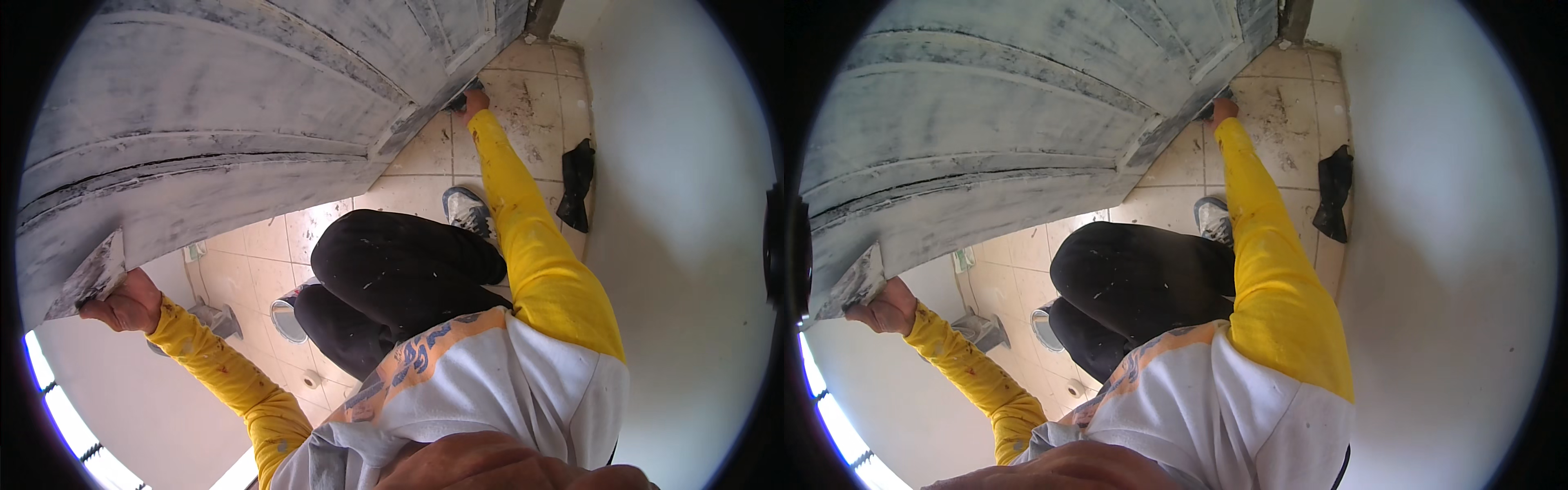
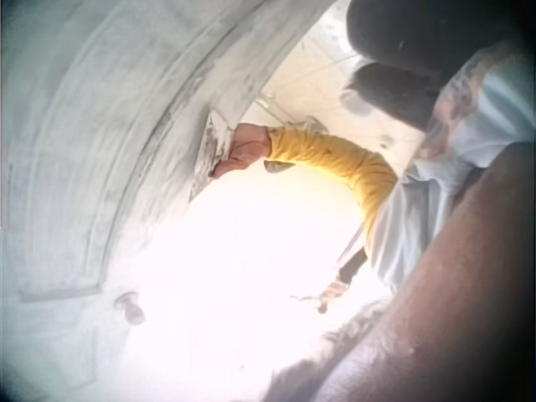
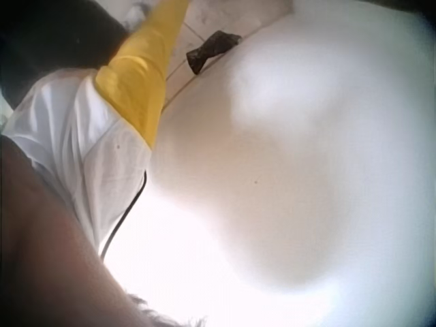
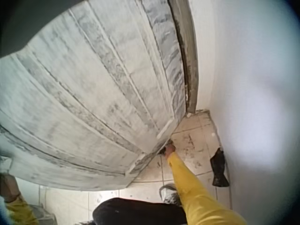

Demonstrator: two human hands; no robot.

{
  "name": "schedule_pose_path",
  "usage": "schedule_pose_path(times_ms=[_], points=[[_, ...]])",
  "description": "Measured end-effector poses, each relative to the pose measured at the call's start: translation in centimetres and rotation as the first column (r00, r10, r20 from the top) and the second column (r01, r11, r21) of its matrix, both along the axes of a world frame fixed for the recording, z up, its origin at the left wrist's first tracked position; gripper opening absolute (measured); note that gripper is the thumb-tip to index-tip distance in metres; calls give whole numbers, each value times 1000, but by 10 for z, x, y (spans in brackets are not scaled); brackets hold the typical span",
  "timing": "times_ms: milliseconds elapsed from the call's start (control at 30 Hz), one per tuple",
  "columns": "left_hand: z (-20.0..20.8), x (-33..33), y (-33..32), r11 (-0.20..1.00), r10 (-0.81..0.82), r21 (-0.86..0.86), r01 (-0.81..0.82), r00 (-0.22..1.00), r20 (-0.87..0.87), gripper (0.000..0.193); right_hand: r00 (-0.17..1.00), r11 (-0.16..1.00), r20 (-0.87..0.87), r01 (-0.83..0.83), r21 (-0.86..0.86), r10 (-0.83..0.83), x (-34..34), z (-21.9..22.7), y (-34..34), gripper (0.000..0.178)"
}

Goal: The person kneels and uses a putty knife to apply a white filler to the surface and edges of a wooden door. They repeatedly scoop filler from a bucket and spread it across the door panels and frame.

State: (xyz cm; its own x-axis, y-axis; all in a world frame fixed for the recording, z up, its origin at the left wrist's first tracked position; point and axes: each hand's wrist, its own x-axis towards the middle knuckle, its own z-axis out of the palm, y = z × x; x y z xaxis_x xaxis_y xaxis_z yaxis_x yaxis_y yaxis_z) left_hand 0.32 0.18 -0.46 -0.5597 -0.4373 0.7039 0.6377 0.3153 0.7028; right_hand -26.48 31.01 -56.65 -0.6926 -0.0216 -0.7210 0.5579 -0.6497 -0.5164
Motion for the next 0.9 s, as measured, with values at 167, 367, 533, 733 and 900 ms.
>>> schedule_pose_path(times_ms=[167,367,533,733,900], points=[[3,-9,9,1000,12,-26,-13,1000,-23,67,996,960,-90,25,279,0,8,3,-37,44],[2,-7,5,1000,1,-5,-1,1000,-3,66,1000,1000,22,-17,-25,18,12,-1,4,35],[3,-1,0,997,-60,47,62,997,-44,67,997,998,-35,-67,3,67,-8,28,7,33],[3,-10,7,999,-6,-33,6,1000,-22,64,591,97,41,-201,975,806,2,42,-40,42],[1,3,2,1000,26,-16,-26,1000,-2,63,899,709,-304,-9,705,314,93,86,-93,57]])
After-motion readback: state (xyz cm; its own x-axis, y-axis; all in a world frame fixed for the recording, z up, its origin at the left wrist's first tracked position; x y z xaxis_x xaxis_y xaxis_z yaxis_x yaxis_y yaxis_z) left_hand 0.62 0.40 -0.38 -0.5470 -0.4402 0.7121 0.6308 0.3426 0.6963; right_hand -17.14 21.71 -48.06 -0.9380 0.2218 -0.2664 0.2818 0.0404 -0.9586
